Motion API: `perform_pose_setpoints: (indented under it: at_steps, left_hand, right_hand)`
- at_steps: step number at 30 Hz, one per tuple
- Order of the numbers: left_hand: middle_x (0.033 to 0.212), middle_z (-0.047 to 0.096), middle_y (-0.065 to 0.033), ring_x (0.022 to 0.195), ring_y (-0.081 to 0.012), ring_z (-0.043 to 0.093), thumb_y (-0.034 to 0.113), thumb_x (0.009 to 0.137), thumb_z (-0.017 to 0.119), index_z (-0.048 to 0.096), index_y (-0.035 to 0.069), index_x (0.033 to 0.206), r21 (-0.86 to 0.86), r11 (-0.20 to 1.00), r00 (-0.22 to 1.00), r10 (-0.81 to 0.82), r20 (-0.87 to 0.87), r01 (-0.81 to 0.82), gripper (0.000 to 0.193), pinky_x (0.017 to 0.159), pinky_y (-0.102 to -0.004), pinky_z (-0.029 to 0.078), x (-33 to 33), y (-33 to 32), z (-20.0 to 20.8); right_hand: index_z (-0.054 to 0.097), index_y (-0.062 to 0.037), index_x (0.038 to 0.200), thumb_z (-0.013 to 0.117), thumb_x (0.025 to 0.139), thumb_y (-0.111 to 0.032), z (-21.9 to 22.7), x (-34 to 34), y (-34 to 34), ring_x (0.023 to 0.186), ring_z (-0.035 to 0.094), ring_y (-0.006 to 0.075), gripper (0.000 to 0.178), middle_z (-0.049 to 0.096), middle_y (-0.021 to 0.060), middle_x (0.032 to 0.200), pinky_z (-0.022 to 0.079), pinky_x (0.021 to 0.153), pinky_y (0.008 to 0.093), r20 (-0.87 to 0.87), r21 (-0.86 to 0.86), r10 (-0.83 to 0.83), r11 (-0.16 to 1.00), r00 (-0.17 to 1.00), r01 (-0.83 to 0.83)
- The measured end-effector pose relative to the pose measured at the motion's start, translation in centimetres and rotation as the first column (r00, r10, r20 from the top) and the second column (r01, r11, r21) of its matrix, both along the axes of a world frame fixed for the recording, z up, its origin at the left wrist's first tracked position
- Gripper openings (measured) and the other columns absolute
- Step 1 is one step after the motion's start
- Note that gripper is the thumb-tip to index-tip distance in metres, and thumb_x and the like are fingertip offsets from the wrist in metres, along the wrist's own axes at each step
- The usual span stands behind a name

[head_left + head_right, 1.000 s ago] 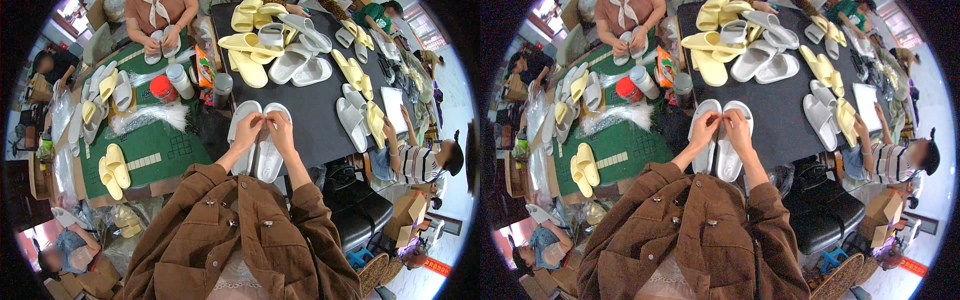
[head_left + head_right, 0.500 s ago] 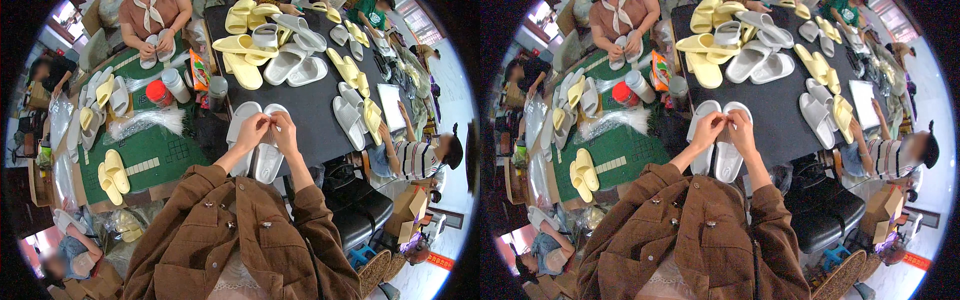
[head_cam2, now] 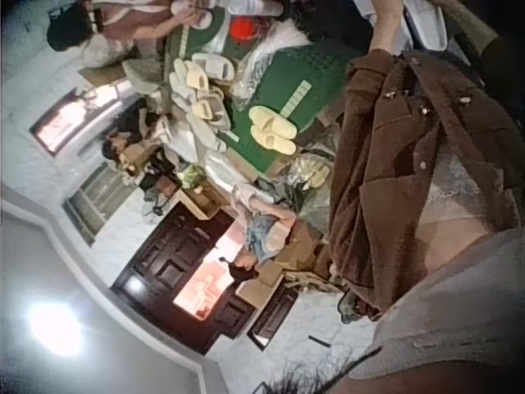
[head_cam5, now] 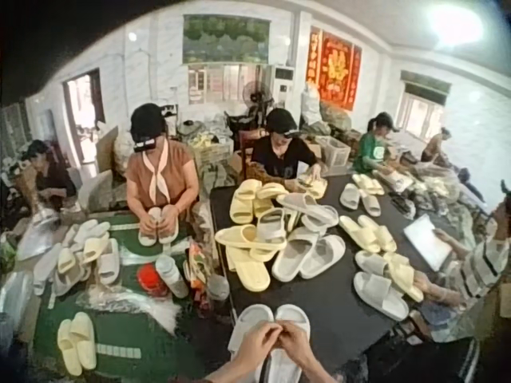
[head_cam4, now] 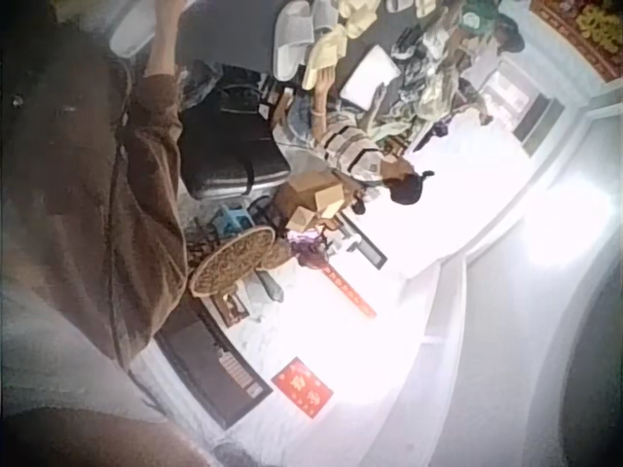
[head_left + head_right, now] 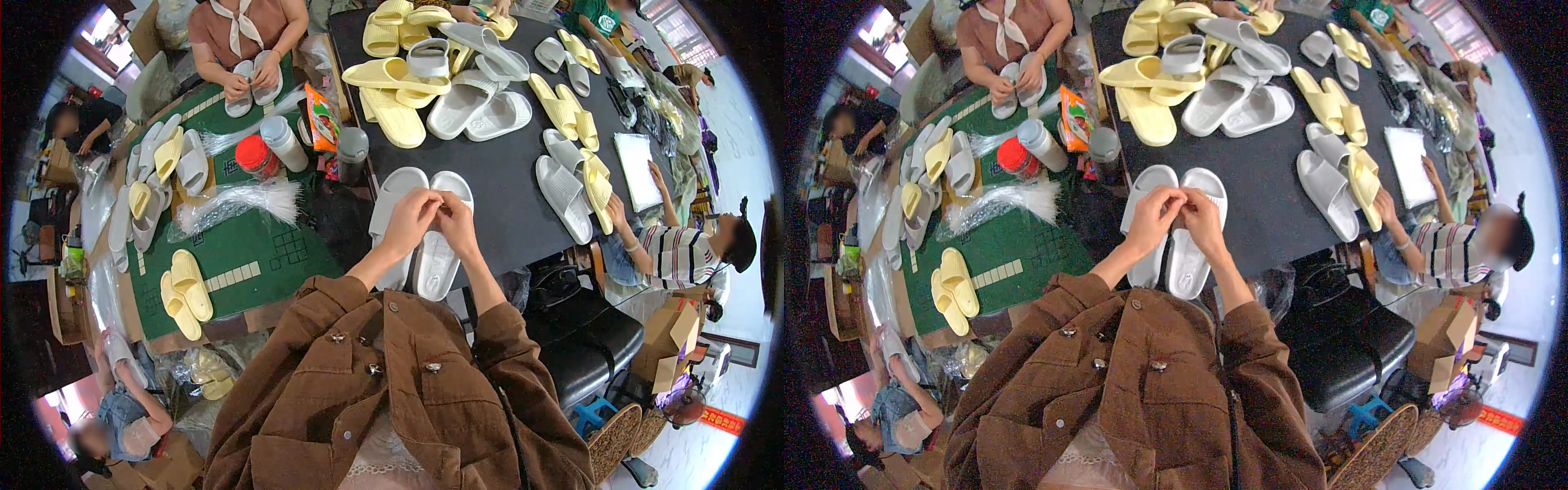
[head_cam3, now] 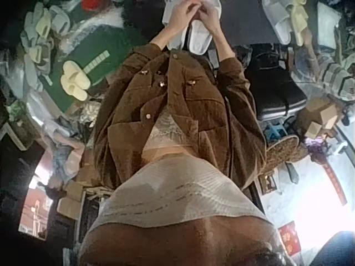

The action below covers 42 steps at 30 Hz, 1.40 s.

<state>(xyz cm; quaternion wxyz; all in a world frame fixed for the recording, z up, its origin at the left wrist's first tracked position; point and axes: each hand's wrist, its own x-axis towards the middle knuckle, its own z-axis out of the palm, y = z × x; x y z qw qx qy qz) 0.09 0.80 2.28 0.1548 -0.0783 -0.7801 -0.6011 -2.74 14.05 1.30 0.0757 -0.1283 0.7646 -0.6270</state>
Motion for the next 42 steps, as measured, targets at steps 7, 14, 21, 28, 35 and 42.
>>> perform_pose_setpoints:
  at_steps: [7, 14, 21, 28, 35, 42]
  left_hand:
    - [0.093, 0.060, -0.0109, 0.080, -0.0235, 0.060, 0.004, 0.086, 0.058, 0.059, 0.002, 0.099, -0.005, 0.999, 0.999, -0.041, 0.007, 0.041, 0.013, 0.071, -0.0323, 0.048, 0.1, -0.4, 0.2]
    - [0.114, 0.053, -0.0160, 0.107, -0.0302, 0.053, 0.001, 0.079, 0.062, 0.047, 0.002, 0.123, -0.073, 0.992, 0.994, 0.103, -0.045, -0.106, 0.047, 0.093, -0.0360, 0.043, 0.9, -0.7, -1.6]
    - [0.124, 0.052, -0.0138, 0.112, -0.0339, 0.048, 0.005, 0.073, 0.067, 0.048, 0.002, 0.122, -0.363, 0.931, 0.998, 0.027, -0.061, -0.047, 0.052, 0.096, -0.0420, 0.039, 0.2, -1.1, -2.2]
    - [0.122, 0.055, -0.0100, 0.107, -0.0334, 0.048, 0.010, 0.071, 0.067, 0.052, 0.005, 0.121, -0.507, 0.862, 0.999, 0.001, 0.052, 0.026, 0.052, 0.093, -0.0435, 0.040, 0.4, -1.0, -5.7]
    - [0.127, 0.051, -0.0090, 0.113, -0.0313, 0.044, 0.012, 0.074, 0.067, 0.053, 0.006, 0.123, -0.515, 0.856, 0.999, -0.029, 0.046, 0.049, 0.051, 0.096, -0.0434, 0.038, 0.8, -1.3, -6.3]
    - [0.117, 0.051, -0.0139, 0.108, -0.0333, 0.047, 0.009, 0.078, 0.063, 0.055, 0.006, 0.120, -0.445, 0.895, 0.998, -0.022, -0.053, -0.004, 0.042, 0.093, -0.0419, 0.040, 3.6, -2.3, -3.1]
  right_hand:
    - [0.064, -0.0005, 0.100, 0.057, 0.086, -0.001, -0.4, -0.5, -0.3, 0.082, 0.063, 0.0151, 0.016, 0.066, 0.0080, 0.090, 0.050, 0.072, 0.0270, -0.018, 0.103, -0.038, 0.994, 0.999, 0.040]
    - [0.064, -0.0008, 0.097, 0.058, 0.088, -0.008, 0.8, -2.7, 0.1, 0.079, 0.064, 0.0123, 0.013, 0.067, 0.0063, 0.090, 0.051, 0.070, 0.0262, -0.008, 0.059, -0.137, 0.989, 0.991, 0.137]
    - [0.059, 0.0014, 0.098, 0.054, 0.092, -0.010, 1.5, -4.0, 0.5, 0.078, 0.064, 0.0125, 0.014, 0.066, 0.0083, 0.093, 0.052, 0.071, 0.0258, 0.055, -0.101, -0.133, 0.985, 0.990, 0.138]
    - [0.057, -0.0028, 0.100, 0.052, 0.095, -0.014, 4.7, -6.7, 2.6, 0.085, 0.061, 0.0119, 0.013, 0.066, 0.0075, 0.097, 0.050, 0.077, 0.0260, 0.027, -0.213, -0.214, 0.953, 0.977, 0.215]
    - [0.050, -0.0088, 0.097, 0.055, 0.094, -0.018, 7.9, -6.7, 7.5, 0.092, 0.060, 0.0173, 0.011, 0.064, 0.0103, 0.101, 0.050, 0.072, 0.0328, 0.173, -0.577, -0.450, 0.675, 0.876, 0.460]
    - [0.050, -0.0032, 0.095, 0.050, 0.095, -0.016, 8.3, -5.3, 18.0, 0.078, 0.045, 0.0108, 0.013, 0.051, 0.0040, 0.094, 0.039, 0.070, 0.0249, -0.311, -0.281, -0.862, 0.485, 0.400, 0.828]
